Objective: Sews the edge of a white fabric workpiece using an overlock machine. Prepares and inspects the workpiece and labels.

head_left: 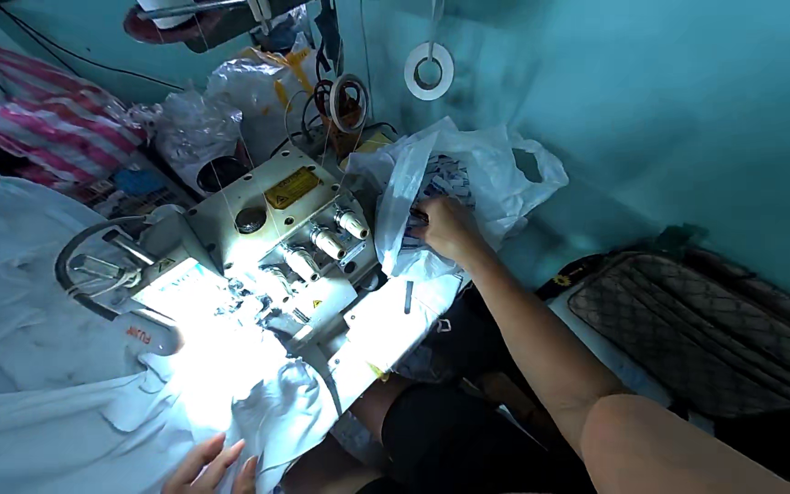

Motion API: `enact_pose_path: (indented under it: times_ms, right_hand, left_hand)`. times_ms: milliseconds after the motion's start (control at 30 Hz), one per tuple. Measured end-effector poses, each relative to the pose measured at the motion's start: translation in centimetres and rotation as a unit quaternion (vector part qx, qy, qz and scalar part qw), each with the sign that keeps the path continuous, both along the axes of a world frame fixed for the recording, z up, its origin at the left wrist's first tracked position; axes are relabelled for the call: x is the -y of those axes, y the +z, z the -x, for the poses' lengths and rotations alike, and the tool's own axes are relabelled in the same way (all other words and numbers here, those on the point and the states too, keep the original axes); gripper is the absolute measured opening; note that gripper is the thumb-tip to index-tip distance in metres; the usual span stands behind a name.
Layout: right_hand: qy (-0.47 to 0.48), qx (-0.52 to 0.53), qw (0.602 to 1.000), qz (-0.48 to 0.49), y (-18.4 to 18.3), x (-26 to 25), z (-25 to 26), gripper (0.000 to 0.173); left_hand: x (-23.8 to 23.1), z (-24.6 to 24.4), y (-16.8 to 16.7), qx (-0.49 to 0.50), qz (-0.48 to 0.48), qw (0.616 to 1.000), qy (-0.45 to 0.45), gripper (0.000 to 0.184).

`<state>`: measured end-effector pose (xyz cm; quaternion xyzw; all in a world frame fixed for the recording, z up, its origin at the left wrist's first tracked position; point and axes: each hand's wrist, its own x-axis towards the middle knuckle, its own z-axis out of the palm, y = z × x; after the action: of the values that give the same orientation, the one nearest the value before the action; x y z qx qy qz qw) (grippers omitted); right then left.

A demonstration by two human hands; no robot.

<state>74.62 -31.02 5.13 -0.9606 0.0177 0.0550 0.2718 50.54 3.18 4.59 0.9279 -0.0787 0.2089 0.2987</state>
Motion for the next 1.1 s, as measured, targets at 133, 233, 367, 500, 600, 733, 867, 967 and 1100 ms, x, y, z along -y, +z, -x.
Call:
enact_pose_path:
  times_ms: [133, 233, 367, 500, 600, 733, 867, 967, 1100]
  right_hand:
    - [-0.053, 0.113, 0.992, -0.03, 0.4, 0.4, 2.0, 0.023]
    - [-0.09, 0.3, 0.948, -0.055, -0.2, 1.0, 4.2, 0.021]
    - [0.04, 0.521, 0.845, -0.117, -0.4, -1.6, 9.4, 0.013]
    - [0.333, 0.496, 0.782, -0.177, -2.9, -7.7, 14.9, 0.012]
    - [0.393, 0.483, 0.75, -0.223, -4.6, -10.2, 15.7, 0.013]
    - [0.378, 0.433, 0.774, -0.267, -5.7, -11.6, 16.2, 0.012]
    - [0.225, 0.15, 0.863, -0.426, -5.7, -12.4, 17.2, 0.019]
    - [0.091, -0.152, 0.769, -0.615, -5.0, -12.7, 17.2, 0.013]
    - [0.088, -0.148, 0.75, -0.638, -4.9, -13.8, 17.5, 0.009]
  left_hand:
    - [1.2, 0.2, 0.5, -0.014, 0.105, 0.993, -0.05, 0.015]
    - [3.6, 0.4, 1.2, -0.08, 0.281, 0.948, -0.124, 0.016]
    - [8.1, -0.4, 0.4, -0.173, 0.419, 0.87, -0.193, 0.025]
    - [9.3, -1.3, -0.8, -0.206, 0.566, 0.792, -0.096, 0.032]
    - [8.7, -1.2, -1.1, -0.177, 0.602, 0.776, 0.058, 0.019]
    - [8.0, -0.3, -1.7, -0.101, 0.632, 0.757, 0.132, 0.022]
    - [7.6, -0.4, -2.0, -0.044, 0.659, 0.73, 0.174, 0.026]
    - [7.8, -0.7, -2.6, -0.028, 0.667, 0.723, 0.179, 0.025]
    - [8.2, -1.0, -3.6, -0.015, 0.67, 0.721, 0.175, 0.021]
